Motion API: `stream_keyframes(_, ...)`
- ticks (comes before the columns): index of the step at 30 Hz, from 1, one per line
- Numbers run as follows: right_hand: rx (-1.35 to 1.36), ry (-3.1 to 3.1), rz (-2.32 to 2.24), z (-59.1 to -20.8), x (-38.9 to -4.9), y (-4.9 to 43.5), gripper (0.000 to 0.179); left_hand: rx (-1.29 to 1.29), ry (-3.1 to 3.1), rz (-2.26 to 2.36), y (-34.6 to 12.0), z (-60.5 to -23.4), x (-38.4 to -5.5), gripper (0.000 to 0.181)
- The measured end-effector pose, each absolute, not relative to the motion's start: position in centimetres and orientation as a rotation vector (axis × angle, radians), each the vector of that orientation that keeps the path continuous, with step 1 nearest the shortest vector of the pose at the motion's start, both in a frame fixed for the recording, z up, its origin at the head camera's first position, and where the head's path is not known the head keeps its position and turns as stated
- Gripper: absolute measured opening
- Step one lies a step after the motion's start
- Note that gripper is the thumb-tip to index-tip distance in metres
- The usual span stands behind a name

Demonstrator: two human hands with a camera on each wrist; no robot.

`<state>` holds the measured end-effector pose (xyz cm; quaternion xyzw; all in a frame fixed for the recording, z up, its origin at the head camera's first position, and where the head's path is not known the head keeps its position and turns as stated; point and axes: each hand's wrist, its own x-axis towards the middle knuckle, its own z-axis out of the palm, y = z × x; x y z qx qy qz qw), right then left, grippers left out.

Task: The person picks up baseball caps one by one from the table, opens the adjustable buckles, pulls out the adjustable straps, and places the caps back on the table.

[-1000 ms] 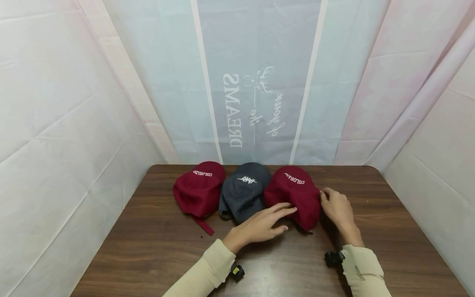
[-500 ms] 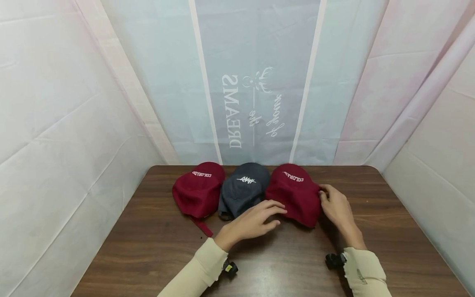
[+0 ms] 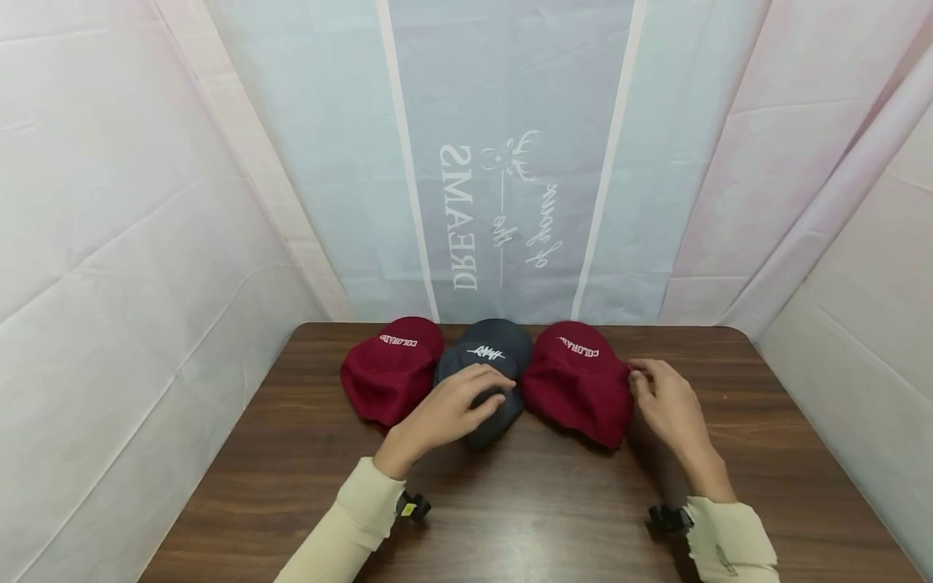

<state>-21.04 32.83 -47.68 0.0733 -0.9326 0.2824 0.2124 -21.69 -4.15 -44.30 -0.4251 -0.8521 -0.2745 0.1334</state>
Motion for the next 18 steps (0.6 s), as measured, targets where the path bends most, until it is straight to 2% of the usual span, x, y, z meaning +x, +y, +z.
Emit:
stream_keyframes(7,0.323,-2.536,0.751,-46.8,-20.5,32.4,0.027,-1.15,-2.487,-0.815,-7.2,-43.5,-21.7,0.026)
stream_keyframes(18,0.469,-2.486,0.679,-45.5,-19.5,32.2,0.046,-1.034,-2.446,-0.751,-12.5,-43.2,-22.4,0.037)
